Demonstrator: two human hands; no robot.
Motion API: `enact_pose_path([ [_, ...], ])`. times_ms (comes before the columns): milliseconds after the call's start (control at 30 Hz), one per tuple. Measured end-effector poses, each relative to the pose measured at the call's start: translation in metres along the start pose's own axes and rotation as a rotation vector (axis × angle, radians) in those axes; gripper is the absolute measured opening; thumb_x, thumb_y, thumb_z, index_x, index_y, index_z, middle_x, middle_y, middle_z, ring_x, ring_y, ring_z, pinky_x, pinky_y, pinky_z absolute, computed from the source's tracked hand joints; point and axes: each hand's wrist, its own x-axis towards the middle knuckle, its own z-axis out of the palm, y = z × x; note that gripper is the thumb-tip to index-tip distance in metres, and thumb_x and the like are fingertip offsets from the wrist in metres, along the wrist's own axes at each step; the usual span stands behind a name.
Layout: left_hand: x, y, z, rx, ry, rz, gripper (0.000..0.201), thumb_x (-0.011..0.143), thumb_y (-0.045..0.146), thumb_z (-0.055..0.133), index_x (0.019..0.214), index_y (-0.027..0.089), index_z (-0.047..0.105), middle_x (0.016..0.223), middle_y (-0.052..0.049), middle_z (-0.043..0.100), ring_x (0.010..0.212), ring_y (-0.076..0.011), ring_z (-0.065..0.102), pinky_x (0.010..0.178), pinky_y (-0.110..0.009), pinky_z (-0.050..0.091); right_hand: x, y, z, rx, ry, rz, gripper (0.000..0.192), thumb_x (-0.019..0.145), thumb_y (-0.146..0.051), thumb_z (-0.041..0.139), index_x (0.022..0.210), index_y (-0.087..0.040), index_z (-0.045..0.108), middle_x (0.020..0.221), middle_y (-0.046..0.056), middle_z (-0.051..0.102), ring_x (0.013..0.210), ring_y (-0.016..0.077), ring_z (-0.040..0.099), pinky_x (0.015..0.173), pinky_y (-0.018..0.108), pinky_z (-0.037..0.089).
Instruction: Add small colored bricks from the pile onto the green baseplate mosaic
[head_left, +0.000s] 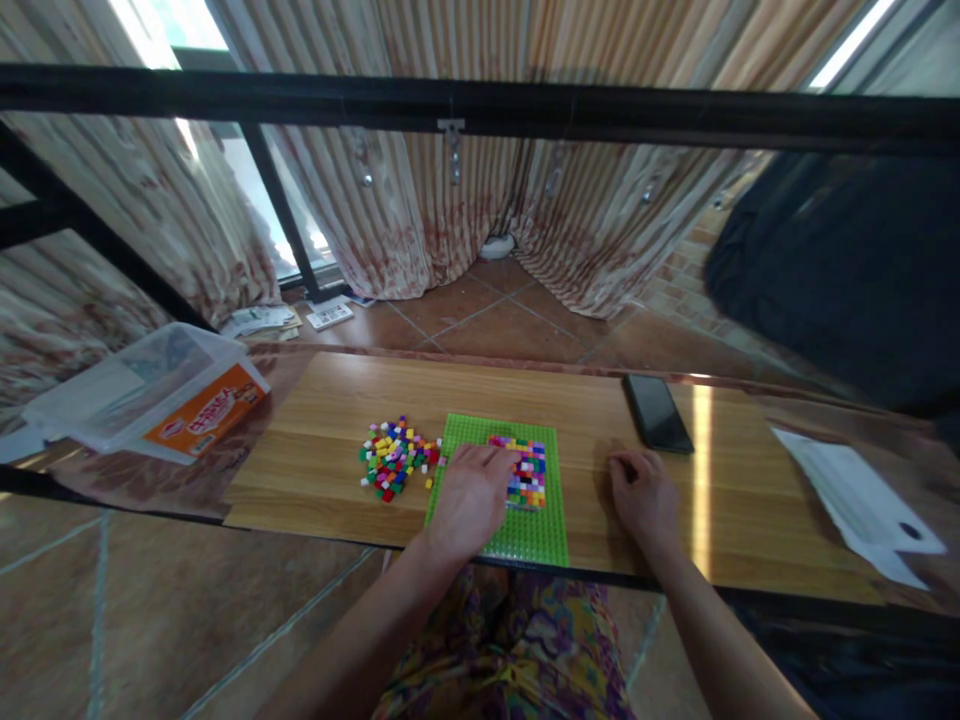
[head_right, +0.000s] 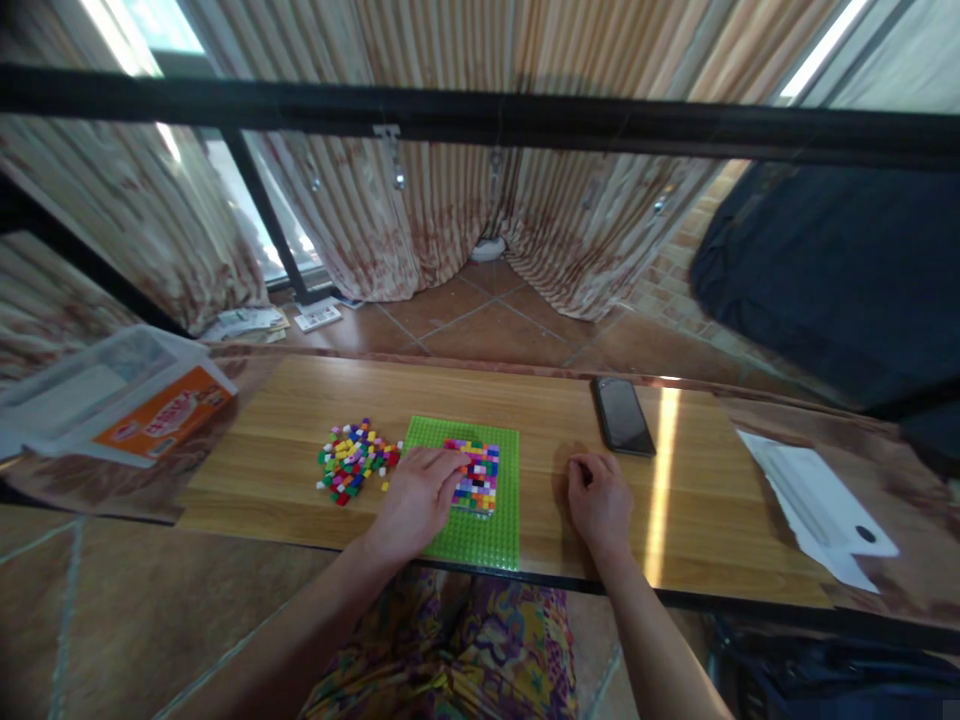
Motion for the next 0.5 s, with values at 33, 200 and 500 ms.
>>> enact_pose_path([
  [33,0.002,0.001,0.0,0.045,-0.026,0.008,0.023,0.089,0.014,0.046,0.106,0.021,0.061,0.097,-0.005,0.067,0.089,-0.0203,0.059,0.081,-0.037,0.045,0.0,0.0,0.0,0.002,0.001,0.003,0.029,0.084,-0.038,0.046,0.082,-0.017,0.066,0.089,0.009,0.063,0.074,0.018,0.055,0.067,0.031,0.041],
  [200,0.01,0.002,-0.003,0.111,-0.079,0.044,0.02,0.088,0.016,0.047,0.104,0.02,0.059,0.092,-0.004,0.067,0.086,-0.0197,0.059,0.083,-0.037,0.041,0.0,-0.001,-0.001,0.013,-0.007,0.012,0.027,0.084,-0.036,0.047,0.082,-0.017,0.066,0.089,0.008,0.063,0.077,0.0182,0.056,0.068,0.03,0.042],
  [500,0.014,0.002,0.0,0.132,-0.032,0.043,0.012,0.089,0.02,0.048,0.097,0.02,0.057,0.086,-0.003,0.068,0.081,-0.0186,0.06,0.083,-0.036,0.04,0.0,-0.003,-0.002,0.014,0.009,0.006,0.031,0.085,-0.038,0.045,0.081,-0.017,0.066,0.089,0.009,0.063,0.077,0.0186,0.056,0.067,0.031,0.041],
])
